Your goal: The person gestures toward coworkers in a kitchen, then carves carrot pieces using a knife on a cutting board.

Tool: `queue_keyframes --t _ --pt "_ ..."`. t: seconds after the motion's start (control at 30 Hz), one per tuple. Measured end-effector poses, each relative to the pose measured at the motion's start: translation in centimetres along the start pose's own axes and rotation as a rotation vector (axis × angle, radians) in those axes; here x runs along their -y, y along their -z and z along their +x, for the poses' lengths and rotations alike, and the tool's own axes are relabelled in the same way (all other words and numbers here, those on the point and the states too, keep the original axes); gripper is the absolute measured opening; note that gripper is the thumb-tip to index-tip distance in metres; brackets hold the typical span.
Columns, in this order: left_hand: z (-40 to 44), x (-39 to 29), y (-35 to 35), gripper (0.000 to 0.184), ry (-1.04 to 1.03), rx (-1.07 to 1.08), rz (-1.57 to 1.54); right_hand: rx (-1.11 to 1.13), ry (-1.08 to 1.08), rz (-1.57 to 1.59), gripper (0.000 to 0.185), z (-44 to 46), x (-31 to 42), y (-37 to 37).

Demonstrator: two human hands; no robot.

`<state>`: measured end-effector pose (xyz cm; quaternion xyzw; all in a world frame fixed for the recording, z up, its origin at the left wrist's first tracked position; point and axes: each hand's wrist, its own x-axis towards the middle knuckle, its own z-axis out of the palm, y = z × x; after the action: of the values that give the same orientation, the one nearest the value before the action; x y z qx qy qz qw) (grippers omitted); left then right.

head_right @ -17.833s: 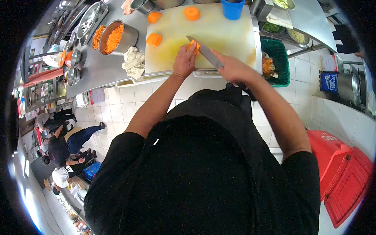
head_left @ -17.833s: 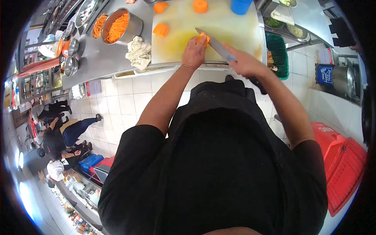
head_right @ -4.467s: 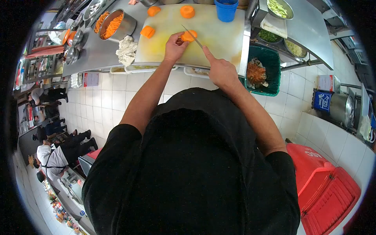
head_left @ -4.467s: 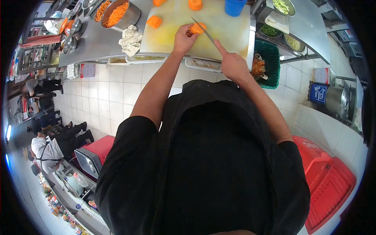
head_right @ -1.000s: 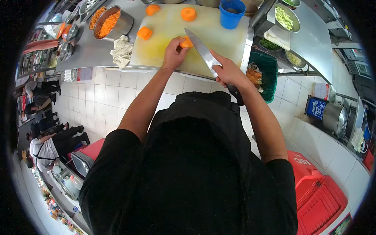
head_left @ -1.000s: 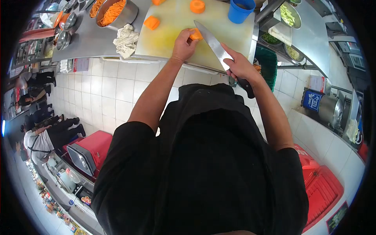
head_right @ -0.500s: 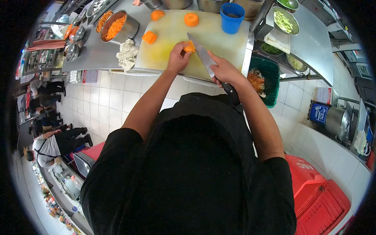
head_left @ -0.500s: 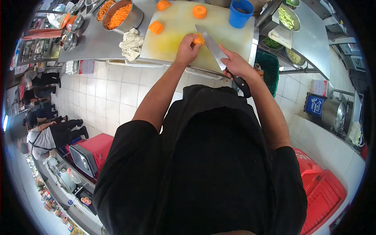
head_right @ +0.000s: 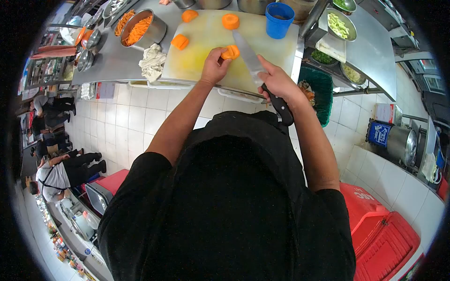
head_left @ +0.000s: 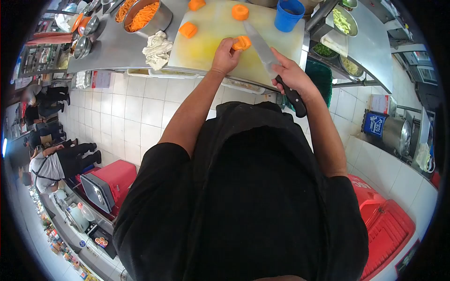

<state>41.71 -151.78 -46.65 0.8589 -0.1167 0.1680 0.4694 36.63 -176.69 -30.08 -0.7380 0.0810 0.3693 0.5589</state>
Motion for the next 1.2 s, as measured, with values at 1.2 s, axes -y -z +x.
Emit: queue_keyframes --t 1.2 --pt "-1.7 -4.8 7.4 0.028 0.42 0.319 -0.513 0.231 0.414 -0.348 0.03 11.4 1.7 -3.0"
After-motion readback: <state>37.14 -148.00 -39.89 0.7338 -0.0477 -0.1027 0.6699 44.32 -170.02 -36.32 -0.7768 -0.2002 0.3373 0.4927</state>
